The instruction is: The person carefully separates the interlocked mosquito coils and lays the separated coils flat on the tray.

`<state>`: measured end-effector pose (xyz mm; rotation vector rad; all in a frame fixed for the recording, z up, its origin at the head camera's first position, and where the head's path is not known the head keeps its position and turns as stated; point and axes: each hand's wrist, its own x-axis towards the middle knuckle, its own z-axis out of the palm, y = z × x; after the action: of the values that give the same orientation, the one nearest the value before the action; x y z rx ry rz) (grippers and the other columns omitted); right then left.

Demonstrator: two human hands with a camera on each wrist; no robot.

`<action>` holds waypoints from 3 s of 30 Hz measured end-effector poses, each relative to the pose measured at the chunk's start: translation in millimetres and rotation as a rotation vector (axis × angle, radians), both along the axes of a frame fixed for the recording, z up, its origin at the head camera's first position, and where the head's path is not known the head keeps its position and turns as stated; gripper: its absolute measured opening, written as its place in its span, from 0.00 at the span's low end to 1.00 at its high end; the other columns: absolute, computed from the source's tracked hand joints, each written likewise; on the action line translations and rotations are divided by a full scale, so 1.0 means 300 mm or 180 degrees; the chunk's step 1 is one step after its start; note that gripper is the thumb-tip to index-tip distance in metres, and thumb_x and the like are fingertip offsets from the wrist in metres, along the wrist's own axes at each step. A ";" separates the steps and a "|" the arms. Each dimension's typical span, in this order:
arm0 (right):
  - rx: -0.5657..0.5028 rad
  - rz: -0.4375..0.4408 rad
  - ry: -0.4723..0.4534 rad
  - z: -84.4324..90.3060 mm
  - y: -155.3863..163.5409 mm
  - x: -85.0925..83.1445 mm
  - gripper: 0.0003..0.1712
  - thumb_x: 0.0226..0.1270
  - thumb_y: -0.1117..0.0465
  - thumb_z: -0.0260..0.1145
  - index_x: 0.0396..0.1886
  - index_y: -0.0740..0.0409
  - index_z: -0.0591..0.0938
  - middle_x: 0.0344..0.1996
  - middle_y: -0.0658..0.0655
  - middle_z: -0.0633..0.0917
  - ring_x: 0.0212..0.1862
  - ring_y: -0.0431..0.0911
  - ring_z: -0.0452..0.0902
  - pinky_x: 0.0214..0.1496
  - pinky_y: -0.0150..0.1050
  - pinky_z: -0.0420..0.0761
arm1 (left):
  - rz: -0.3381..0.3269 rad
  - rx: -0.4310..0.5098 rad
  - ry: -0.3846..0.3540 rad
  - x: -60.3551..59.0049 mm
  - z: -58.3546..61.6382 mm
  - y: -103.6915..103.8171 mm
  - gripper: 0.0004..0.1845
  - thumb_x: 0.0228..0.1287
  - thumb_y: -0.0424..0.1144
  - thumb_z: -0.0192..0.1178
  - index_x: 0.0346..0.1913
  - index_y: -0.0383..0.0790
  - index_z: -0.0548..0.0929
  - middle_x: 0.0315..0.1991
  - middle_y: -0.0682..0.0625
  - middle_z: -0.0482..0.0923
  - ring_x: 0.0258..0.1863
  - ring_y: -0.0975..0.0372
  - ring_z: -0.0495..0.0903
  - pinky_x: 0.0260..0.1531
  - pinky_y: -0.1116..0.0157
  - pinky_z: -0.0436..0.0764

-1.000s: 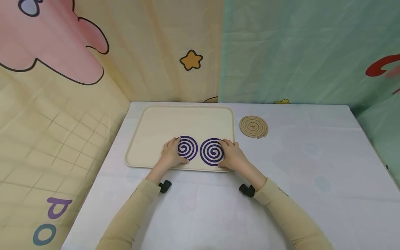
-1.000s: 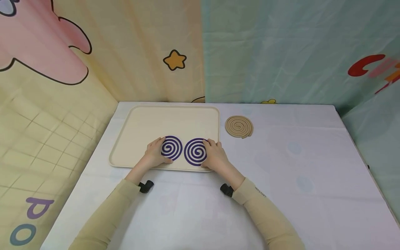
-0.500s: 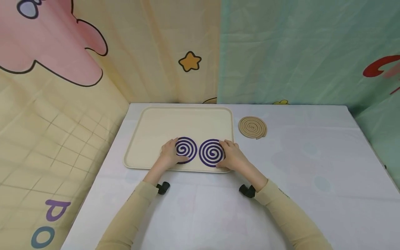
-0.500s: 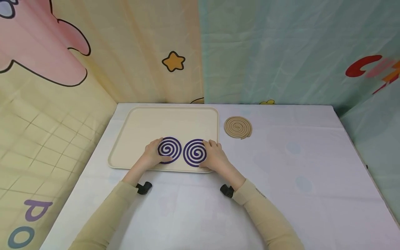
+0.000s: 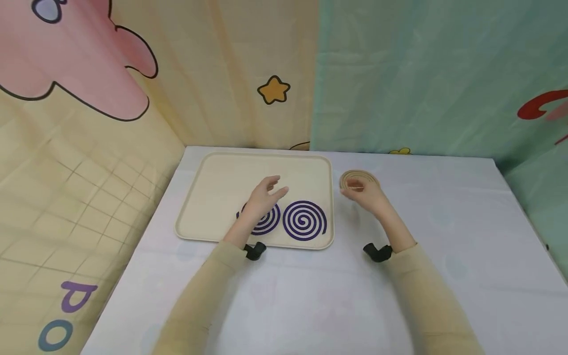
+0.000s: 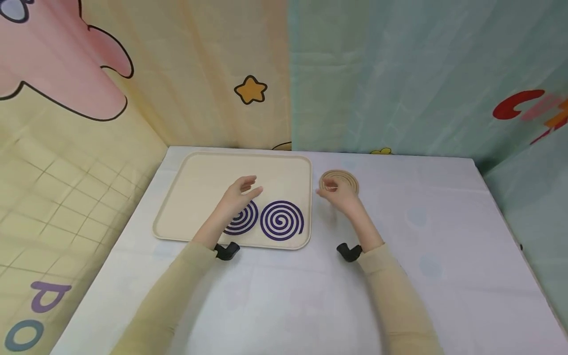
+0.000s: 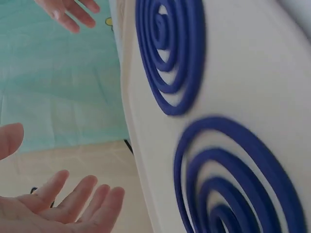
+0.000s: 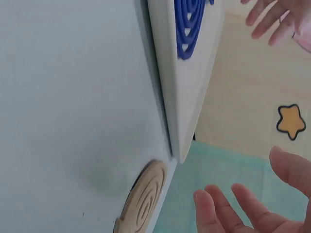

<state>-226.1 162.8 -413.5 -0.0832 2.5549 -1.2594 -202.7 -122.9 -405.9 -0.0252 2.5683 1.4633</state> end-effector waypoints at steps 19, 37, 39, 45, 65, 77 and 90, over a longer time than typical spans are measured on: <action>0.0021 -0.0815 -0.0427 -0.062 0.190 -0.124 0.34 0.78 0.51 0.48 0.75 0.67 0.59 0.73 0.72 0.60 0.75 0.65 0.53 0.76 0.59 0.59 | -0.0336 0.0934 -0.0653 -0.113 -0.092 0.474 0.31 0.74 0.52 0.52 0.73 0.41 0.65 0.73 0.40 0.62 0.73 0.50 0.62 0.73 0.54 0.64; -0.0044 -0.0818 -0.0778 -0.066 0.173 -0.111 0.35 0.77 0.52 0.47 0.78 0.60 0.53 0.77 0.70 0.52 0.75 0.63 0.54 0.76 0.58 0.59 | -0.0329 0.1441 -0.1052 -0.144 -0.120 0.524 0.39 0.72 0.49 0.52 0.78 0.38 0.50 0.79 0.42 0.48 0.78 0.50 0.49 0.77 0.53 0.53; -0.0119 -0.0897 -0.0829 -0.063 0.175 -0.104 0.35 0.77 0.51 0.47 0.78 0.59 0.53 0.77 0.69 0.52 0.72 0.63 0.59 0.75 0.58 0.60 | -0.0333 0.1430 -0.1059 -0.144 -0.122 0.520 0.39 0.73 0.48 0.52 0.78 0.38 0.49 0.79 0.42 0.48 0.78 0.50 0.49 0.77 0.54 0.54; -0.0253 -0.1038 -0.0653 -0.044 0.182 -0.068 0.34 0.77 0.52 0.48 0.78 0.60 0.56 0.76 0.68 0.56 0.70 0.62 0.64 0.74 0.57 0.64 | -0.0050 0.1539 -0.0896 -0.135 -0.119 0.526 0.37 0.70 0.42 0.55 0.77 0.39 0.54 0.77 0.43 0.55 0.76 0.50 0.56 0.74 0.52 0.61; -0.1379 -0.0869 -0.0257 0.000 -0.007 0.075 0.28 0.69 0.60 0.65 0.63 0.71 0.72 0.31 0.44 0.80 0.29 0.33 0.79 0.37 0.28 0.86 | 0.0998 0.1439 0.0638 -0.026 -0.090 0.370 0.39 0.52 0.29 0.72 0.67 0.42 0.67 0.59 0.45 0.72 0.63 0.52 0.72 0.68 0.55 0.67; -0.1760 -0.0654 -0.0037 -0.018 -0.072 0.112 0.15 0.70 0.61 0.64 0.48 0.66 0.72 0.26 0.44 0.80 0.27 0.35 0.80 0.36 0.30 0.85 | 0.1022 0.2336 0.0070 0.014 -0.065 0.311 0.39 0.54 0.33 0.73 0.68 0.41 0.67 0.61 0.41 0.75 0.60 0.52 0.78 0.59 0.62 0.79; -0.1978 -0.0681 -0.0039 -0.069 -0.163 0.139 0.12 0.71 0.63 0.64 0.43 0.62 0.70 0.25 0.46 0.78 0.26 0.35 0.83 0.39 0.32 0.87 | 0.1497 0.3038 -0.0002 0.036 -0.078 0.303 0.24 0.54 0.33 0.73 0.56 0.35 0.80 0.52 0.42 0.84 0.50 0.58 0.85 0.52 0.66 0.83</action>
<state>-184.4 114.0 -434.0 0.0718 2.1084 -2.0833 -191.8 -32.2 -429.4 -0.5089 1.6597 2.6818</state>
